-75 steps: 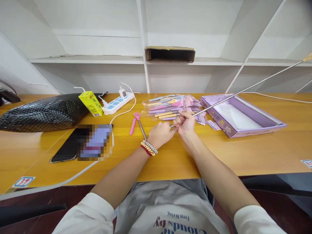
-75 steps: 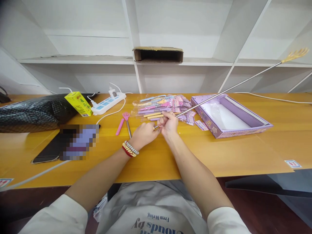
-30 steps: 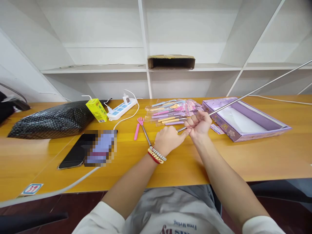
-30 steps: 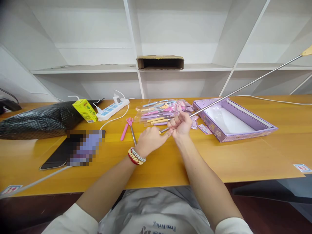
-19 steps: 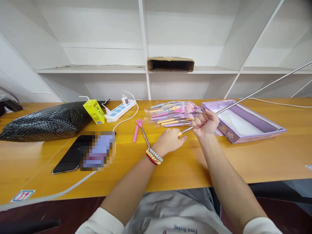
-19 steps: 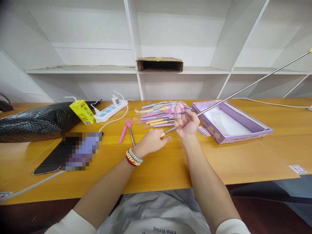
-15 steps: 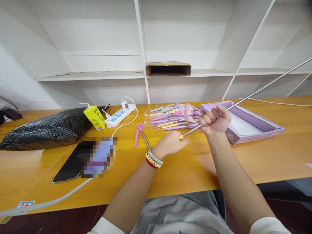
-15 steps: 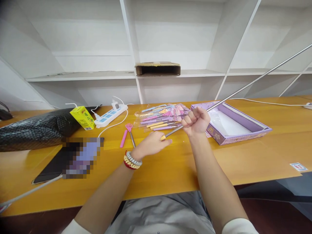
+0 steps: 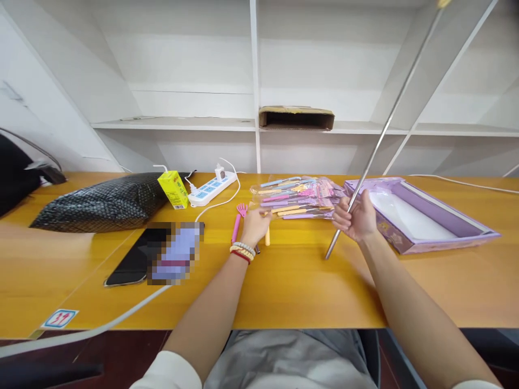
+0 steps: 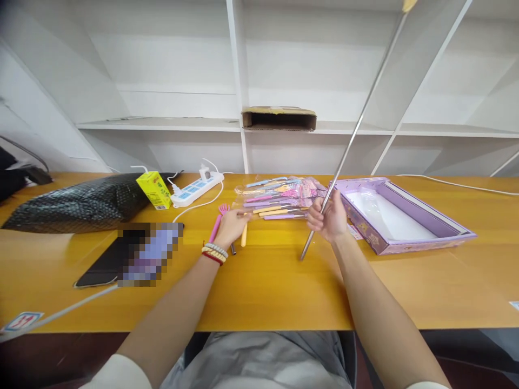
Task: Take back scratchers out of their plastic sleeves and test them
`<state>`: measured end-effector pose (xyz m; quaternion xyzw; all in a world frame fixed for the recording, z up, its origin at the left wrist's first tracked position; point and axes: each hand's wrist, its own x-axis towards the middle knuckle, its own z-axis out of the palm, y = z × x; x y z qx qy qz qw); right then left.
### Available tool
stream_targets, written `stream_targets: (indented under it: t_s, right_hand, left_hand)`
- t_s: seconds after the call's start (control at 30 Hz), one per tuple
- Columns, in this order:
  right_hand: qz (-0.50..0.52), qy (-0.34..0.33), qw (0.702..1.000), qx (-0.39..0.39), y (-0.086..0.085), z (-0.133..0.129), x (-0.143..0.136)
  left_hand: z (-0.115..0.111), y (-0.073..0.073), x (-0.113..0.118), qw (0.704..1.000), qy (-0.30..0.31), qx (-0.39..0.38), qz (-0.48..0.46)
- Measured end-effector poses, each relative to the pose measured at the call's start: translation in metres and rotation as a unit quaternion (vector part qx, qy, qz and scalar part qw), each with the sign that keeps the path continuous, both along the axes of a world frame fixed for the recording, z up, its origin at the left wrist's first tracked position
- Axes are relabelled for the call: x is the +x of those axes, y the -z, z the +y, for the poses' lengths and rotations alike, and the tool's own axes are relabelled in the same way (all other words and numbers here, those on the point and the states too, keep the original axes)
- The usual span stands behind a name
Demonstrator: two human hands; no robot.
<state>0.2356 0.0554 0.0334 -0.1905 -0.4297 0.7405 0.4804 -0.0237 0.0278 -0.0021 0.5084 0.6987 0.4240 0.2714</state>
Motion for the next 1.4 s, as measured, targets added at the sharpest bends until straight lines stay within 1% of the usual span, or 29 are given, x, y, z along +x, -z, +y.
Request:
stream_targets:
  t_s: [0.03, 0.07, 0.1, 0.13, 0.2, 0.27, 0.33, 0.37, 0.43, 0.47, 0.5, 0.57, 0.63, 0.67, 0.73, 0.8, 0.9, 0.97, 1.0, 1.07, 1.13, 1.2, 1.3, 1.4]
  right_hand:
    - [-0.007, -0.014, 1.0, 0.002, 0.004, -0.003, -0.006]
    - [-0.013, -0.021, 1.0, 0.001, 0.008, -0.007, -0.011]
    - [-0.016, -0.021, 1.0, 0.0, 0.011, -0.01, -0.016]
    - [-0.019, -0.015, 1.0, -0.001, 0.013, -0.012, -0.02]
    - [-0.028, 0.007, 1.0, 0.001, 0.017, -0.016, -0.027]
    - [-0.043, 0.031, 0.999, 0.009, 0.02, -0.018, -0.033]
    - [-0.061, 0.055, 0.996, 0.021, 0.023, -0.018, -0.036]
    - [-0.068, 0.067, 0.995, 0.028, 0.025, -0.018, -0.037]
    - [-0.074, 0.09, 0.992, 0.047, 0.027, -0.017, -0.039]
    - [-0.076, 0.097, 0.991, 0.056, 0.027, -0.016, -0.039]
    - [-0.078, 0.1, 0.99, 0.065, 0.028, -0.016, -0.039]
    - [-0.09, 0.1, 0.987, 0.084, 0.03, -0.014, -0.038]
    - [-0.114, 0.096, 0.983, 0.103, 0.033, -0.013, -0.038]
    - [-0.126, 0.093, 0.981, 0.114, 0.035, -0.012, -0.038]
    - [-0.146, 0.091, 0.977, 0.129, 0.038, -0.011, -0.038]
    - [-0.16, 0.091, 0.973, 0.138, 0.041, -0.009, -0.038]
    - [-0.165, 0.081, 0.972, 0.144, 0.036, -0.007, -0.032]
    - [-0.129, 0.093, 0.978, 0.136, 0.028, -0.004, -0.022]
    - [-0.097, 0.116, 0.98, 0.127, 0.023, -0.002, -0.015]
    - [-0.018, 0.191, 0.976, 0.106, 0.014, 0.003, 0.002]
    - [0.055, 0.276, 0.956, 0.079, 0.008, 0.009, 0.022]
    - [0.101, 0.345, 0.932, 0.041, 0.007, 0.015, 0.039]
    - [0.122, 0.404, 0.906, -0.014, 0.011, 0.022, 0.055]
    - [0.13, 0.441, 0.888, -0.035, 0.016, 0.027, 0.062]
  left_hand:
    - [-0.002, 0.001, 0.002, 0.997, -0.009, 0.012, 0.079]
    - [-0.004, 0.003, 0.003, 0.986, -0.012, 0.016, 0.165]
    - [-0.006, 0.004, 0.005, 0.97, -0.009, 0.01, 0.245]
    - [-0.007, 0.006, 0.007, 0.952, -0.004, -0.005, 0.306]
    - [-0.008, 0.008, 0.01, 0.93, 0.014, -0.042, 0.365]
    - [-0.007, 0.01, 0.012, 0.919, 0.024, -0.059, 0.389]
    - [-0.007, 0.008, 0.012, 0.919, 0.022, -0.045, 0.392]
    - [-0.007, 0.007, 0.012, 0.923, 0.019, -0.026, 0.384]
    - [-0.01, 0.001, 0.014, 0.937, 0.03, 0.036, 0.347]
    - [-0.012, -0.003, 0.016, 0.943, 0.05, 0.074, 0.321]
    - [-0.016, -0.007, 0.02, 0.947, 0.084, 0.11, 0.291]
    - [-0.024, -0.013, 0.028, 0.942, 0.181, 0.154, 0.238]
    - [-0.032, -0.016, 0.039, 0.924, 0.287, 0.15, 0.205]
    - [-0.035, -0.015, 0.044, 0.914, 0.326, 0.135, 0.199]
    - [-0.04, -0.012, 0.053, 0.902, 0.367, 0.105, 0.204]
    - [-0.04, -0.008, 0.058, 0.898, 0.377, 0.091, 0.209]
    - [-0.038, -0.005, 0.057, 0.901, 0.375, 0.088, 0.201]
    - [-0.037, -0.006, 0.055, 0.908, 0.345, 0.089, 0.222]
    - [-0.037, -0.008, 0.053, 0.91, 0.32, 0.09, 0.247]
    - [-0.037, -0.013, 0.05, 0.909, 0.262, 0.094, 0.31]
    - [-0.037, -0.018, 0.048, 0.903, 0.213, 0.092, 0.362]
    - [-0.038, -0.024, 0.044, 0.899, 0.18, 0.081, 0.39]
    - [-0.036, -0.03, 0.034, 0.902, 0.141, 0.072, 0.401]
    - [-0.029, -0.031, 0.017, 0.904, 0.095, 0.064, 0.412]
